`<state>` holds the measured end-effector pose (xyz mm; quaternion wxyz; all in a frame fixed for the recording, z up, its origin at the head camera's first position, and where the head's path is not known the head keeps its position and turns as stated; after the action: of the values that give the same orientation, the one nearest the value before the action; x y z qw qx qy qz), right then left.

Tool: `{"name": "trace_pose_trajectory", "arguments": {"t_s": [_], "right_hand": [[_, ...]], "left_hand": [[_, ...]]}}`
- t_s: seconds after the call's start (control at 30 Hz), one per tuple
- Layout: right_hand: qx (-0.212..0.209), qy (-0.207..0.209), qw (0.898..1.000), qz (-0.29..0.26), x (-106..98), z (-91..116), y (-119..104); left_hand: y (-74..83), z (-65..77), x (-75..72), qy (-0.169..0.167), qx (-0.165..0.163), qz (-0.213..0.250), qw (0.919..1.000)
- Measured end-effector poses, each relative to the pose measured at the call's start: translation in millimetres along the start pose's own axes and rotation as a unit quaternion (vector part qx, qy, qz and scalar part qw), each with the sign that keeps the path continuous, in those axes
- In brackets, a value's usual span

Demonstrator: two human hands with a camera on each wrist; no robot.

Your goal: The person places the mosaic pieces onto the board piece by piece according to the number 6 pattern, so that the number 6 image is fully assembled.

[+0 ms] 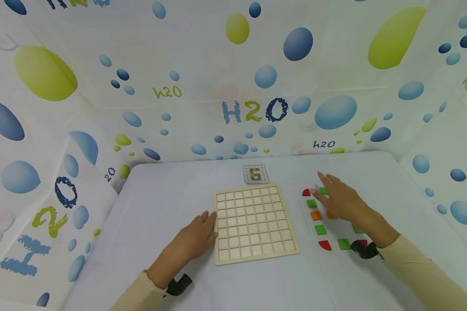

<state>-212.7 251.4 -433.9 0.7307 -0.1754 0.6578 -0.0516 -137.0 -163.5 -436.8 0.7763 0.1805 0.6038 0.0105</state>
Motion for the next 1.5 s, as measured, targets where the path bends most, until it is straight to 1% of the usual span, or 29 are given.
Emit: {"name": "trace_pose_trajectory", "arguments": {"t_s": [0.17, 0.33, 0.67, 0.97, 1.3, 1.5], "right_hand": [[0.019, -0.008, 1.000, -0.006, -3.7, 0.5, 6.9], [0.031, -0.014, 0.999, -0.026, -4.0, -0.3, 15.1], [0.029, -0.015, 0.999, -0.038, -6.8, 2.1, 23.2], [0.045, -0.015, 0.998, -0.052, -11.7, 3.0, 34.6], [0.047, -0.023, 0.997, -0.060, -10.2, 1.0, 54.6], [0.052, -0.022, 0.996, -0.062, -8.8, -0.4, 63.6]], "left_hand": [[-0.6, -0.1, 1.6, 0.006, 0.002, -0.006, 1.0000], [-0.6, 0.1, 1.9, 0.011, 0.007, -0.012, 0.9998], [-2.0, -2.2, 5.2, 0.009, 0.007, -0.020, 0.9997], [-1.0, -1.0, 5.3, 0.010, 0.007, -0.025, 0.9996], [-1.2, -1.3, 4.9, 0.003, 0.004, -0.020, 0.9998], [-1.4, -0.7, 1.3, 0.002, 0.002, -0.016, 0.9999]]}}
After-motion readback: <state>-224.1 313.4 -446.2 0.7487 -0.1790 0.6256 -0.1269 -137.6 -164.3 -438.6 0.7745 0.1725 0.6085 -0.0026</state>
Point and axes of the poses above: each hand's wrist, its own z-axis away from the middle knuckle, its own x-axis out of the palm, y = z × x, the point moved 1 cm from there along -z, towards the middle knuckle, and after that the axes turned 2 degrees about y, right-handed, at the moved point
